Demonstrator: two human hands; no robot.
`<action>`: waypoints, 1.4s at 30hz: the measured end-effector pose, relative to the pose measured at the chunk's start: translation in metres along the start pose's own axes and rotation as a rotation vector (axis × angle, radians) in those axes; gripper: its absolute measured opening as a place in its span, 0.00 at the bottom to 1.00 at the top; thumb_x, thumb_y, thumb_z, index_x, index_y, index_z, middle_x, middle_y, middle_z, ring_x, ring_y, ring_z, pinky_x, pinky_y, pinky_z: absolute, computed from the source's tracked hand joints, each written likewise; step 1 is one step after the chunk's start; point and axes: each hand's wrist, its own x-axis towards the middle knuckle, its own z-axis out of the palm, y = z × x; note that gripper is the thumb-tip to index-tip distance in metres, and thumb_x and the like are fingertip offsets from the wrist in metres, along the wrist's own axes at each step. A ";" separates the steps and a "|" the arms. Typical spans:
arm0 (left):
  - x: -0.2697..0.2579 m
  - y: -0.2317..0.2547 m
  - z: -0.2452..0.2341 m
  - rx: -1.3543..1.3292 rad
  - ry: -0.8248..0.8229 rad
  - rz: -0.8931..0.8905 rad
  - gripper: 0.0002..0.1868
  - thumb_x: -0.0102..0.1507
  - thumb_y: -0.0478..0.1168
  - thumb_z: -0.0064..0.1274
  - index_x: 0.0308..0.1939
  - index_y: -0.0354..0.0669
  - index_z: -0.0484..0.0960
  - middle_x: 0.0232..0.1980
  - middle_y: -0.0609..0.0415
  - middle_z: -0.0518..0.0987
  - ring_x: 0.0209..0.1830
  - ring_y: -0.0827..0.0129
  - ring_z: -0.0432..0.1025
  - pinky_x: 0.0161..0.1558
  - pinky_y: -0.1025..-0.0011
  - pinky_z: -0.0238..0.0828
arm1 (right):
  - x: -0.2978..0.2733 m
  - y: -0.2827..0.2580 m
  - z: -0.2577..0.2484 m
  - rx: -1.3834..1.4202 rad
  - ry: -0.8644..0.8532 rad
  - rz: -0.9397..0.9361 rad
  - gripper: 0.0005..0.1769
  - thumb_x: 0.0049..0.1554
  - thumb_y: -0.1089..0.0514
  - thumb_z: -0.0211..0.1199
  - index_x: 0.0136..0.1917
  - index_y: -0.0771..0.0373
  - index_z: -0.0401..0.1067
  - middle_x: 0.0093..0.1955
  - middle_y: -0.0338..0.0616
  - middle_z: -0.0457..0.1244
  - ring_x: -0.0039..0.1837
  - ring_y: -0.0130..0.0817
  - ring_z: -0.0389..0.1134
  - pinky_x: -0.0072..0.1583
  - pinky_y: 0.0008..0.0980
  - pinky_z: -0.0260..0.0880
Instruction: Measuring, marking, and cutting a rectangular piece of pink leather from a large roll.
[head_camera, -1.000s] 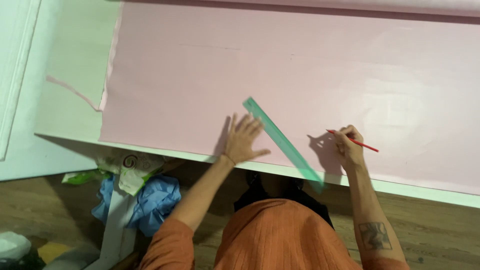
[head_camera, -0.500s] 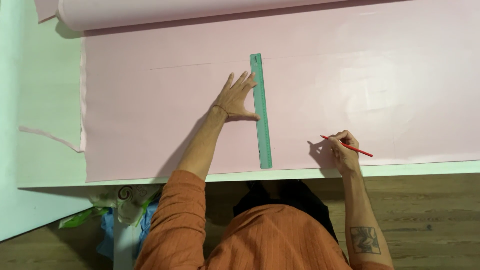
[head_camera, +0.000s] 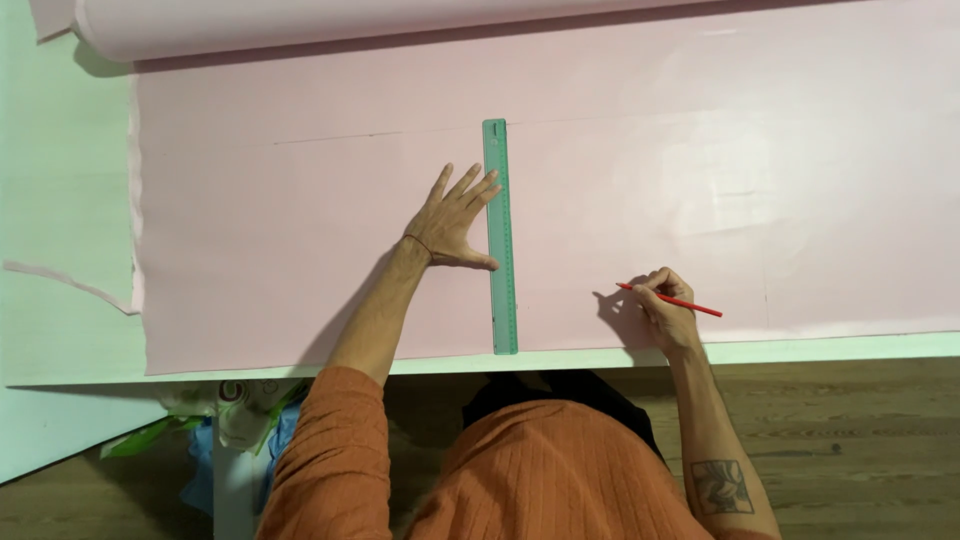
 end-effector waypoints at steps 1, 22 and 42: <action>-0.001 -0.001 0.002 -0.004 -0.002 -0.002 0.73 0.43 0.91 0.45 0.78 0.44 0.55 0.83 0.53 0.49 0.84 0.58 0.38 0.80 0.46 0.21 | -0.003 -0.001 0.001 -0.002 -0.001 0.004 0.11 0.57 0.70 0.64 0.39 0.58 0.67 0.30 0.33 0.59 0.28 0.16 0.53 0.29 0.15 0.54; -0.008 -0.011 0.009 0.029 0.012 -0.020 0.75 0.40 0.93 0.44 0.78 0.46 0.55 0.83 0.55 0.48 0.83 0.60 0.38 0.80 0.47 0.21 | -0.004 0.000 0.011 0.032 -0.061 0.041 0.12 0.58 0.69 0.65 0.38 0.58 0.66 0.29 0.32 0.58 0.27 0.15 0.54 0.31 0.16 0.61; 0.000 0.000 -0.002 0.060 -0.043 -0.016 0.74 0.42 0.92 0.45 0.79 0.48 0.53 0.84 0.54 0.47 0.84 0.60 0.37 0.80 0.46 0.20 | 0.132 -0.047 0.182 -0.067 -0.103 -0.179 0.04 0.63 0.63 0.58 0.51 0.65 0.67 0.54 0.47 0.67 0.59 0.33 0.75 0.50 0.34 0.82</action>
